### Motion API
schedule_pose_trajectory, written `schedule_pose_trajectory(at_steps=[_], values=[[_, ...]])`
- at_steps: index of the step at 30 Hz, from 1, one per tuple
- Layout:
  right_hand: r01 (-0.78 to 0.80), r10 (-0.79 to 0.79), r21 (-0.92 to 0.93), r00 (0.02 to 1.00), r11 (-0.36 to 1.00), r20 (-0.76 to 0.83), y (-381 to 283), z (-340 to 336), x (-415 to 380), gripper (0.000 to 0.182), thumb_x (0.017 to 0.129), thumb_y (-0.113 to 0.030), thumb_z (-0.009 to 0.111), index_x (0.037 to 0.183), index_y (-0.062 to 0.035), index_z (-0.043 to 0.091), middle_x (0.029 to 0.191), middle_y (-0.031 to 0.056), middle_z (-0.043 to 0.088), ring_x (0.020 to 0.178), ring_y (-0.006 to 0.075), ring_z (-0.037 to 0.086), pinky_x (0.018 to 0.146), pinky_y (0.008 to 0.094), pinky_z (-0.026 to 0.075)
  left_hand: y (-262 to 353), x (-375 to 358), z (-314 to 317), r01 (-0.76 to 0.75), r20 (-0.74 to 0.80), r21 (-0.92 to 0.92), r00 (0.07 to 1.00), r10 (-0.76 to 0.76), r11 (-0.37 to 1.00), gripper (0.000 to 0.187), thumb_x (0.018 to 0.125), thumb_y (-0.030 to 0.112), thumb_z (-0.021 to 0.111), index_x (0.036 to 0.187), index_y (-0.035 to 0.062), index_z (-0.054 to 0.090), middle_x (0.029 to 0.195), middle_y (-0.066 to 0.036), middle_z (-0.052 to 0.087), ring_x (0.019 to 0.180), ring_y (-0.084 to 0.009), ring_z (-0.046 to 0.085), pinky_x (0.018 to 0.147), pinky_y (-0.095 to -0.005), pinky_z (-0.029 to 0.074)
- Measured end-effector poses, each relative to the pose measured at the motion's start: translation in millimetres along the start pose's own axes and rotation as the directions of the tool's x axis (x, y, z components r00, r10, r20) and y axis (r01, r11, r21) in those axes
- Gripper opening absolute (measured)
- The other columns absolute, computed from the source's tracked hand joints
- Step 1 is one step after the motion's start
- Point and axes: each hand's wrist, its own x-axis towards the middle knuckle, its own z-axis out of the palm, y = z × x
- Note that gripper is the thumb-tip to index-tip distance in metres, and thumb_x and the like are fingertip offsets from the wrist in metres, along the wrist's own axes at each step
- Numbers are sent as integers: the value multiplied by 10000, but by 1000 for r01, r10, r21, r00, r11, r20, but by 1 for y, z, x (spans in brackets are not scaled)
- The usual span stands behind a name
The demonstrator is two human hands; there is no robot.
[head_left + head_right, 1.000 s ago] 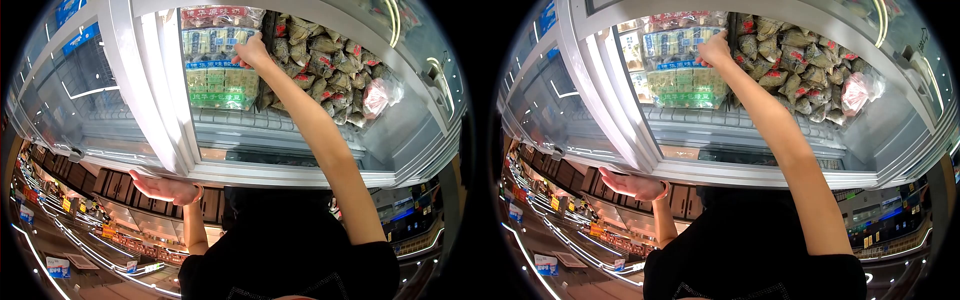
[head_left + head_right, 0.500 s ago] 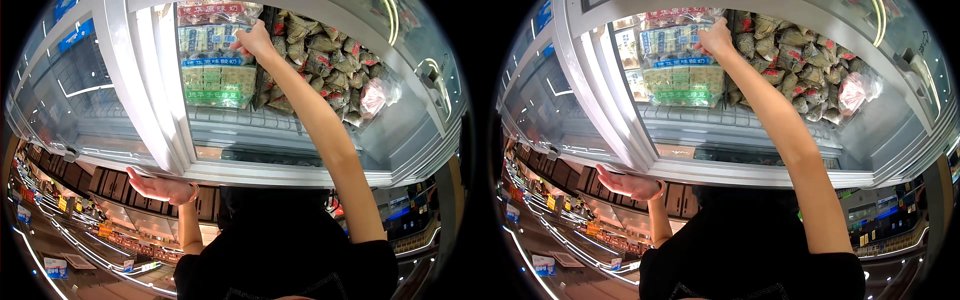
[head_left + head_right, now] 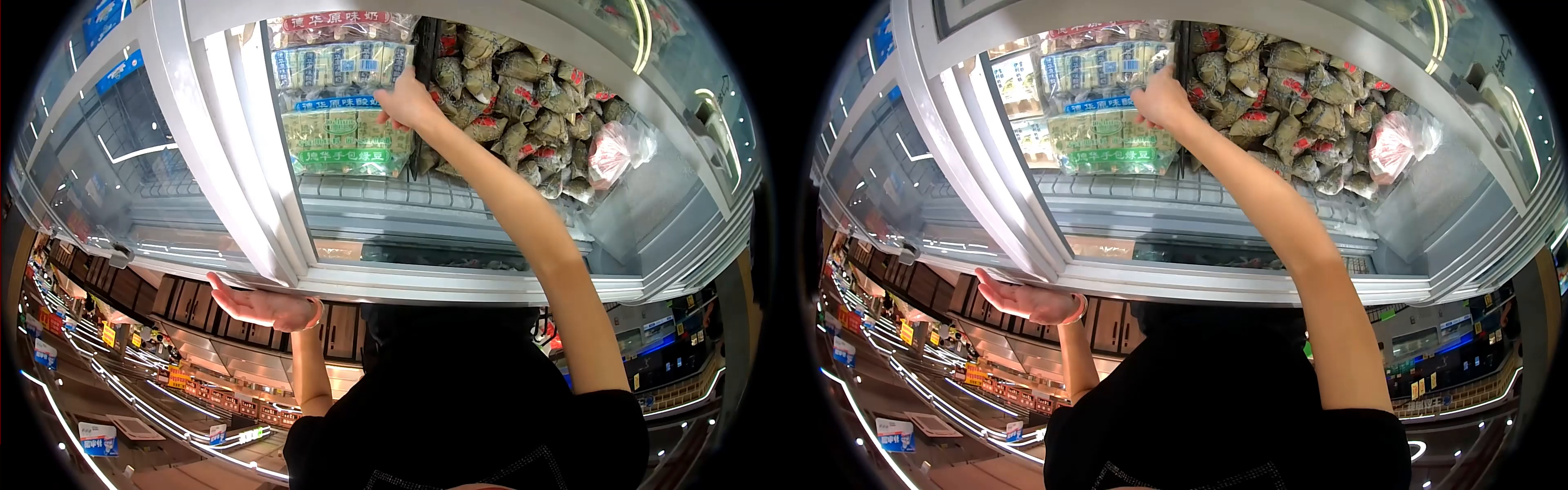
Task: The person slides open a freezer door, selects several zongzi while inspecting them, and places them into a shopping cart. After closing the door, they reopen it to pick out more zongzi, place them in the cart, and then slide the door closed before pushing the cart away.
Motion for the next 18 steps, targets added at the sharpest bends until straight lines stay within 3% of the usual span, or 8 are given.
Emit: schedule_pose_trajectory(at_steps=[4,8,11,14,18], values=[[-35,59,-192,991,981,124,25,11,-14,588,869,-119,509,1261,224,236,677,164,657,468,184,569,426,305,461,-1,1,-1,-13,1,15,1000,13,1000,822,909,631,241,1426,-8,245,1461,-253,264,1386,-339,230,1138,-514,125],[3,9,-329,999,944,33,60,32,-5,589,866,-92,493,1276,232,222,616,159,628,474,202,582,443,334,475,-2,-1,-3,13,-7,0,1000,-13,1000,843,890,627,283,1429,-20,231,1472,-244,244,1382,-351,231,1137,-530,130],[-35,50,-273,998,962,47,56,30,-9,638,869,-97,502,1330,202,179,633,153,630,458,197,565,435,325,469,-1,0,0,21,-26,-37,999,-22,999,855,889,642,280,1430,-18,225,1473,-233,250,1381,-348,234,1138,-528,126],[-66,95,-172,982,983,164,33,10,-41,725,854,-146,501,1403,145,128,724,183,660,620,281,637,666,396,509,1,1,3,9,-18,-75,1000,-11,997,860,893,651,271,1428,-20,233,1474,-226,251,1380,-342,238,1137,-523,123],[160,-136,-160,979,974,153,24,-18,-99,682,862,-180,540,1415,47,212,726,143,661,619,278,621,647,405,491,-3,-1,0,-9,-55,-57,998,6,998,839,904,638,256,1404,-35,299,1442,-233,316,1358,-345,290,1126,-510,169]])
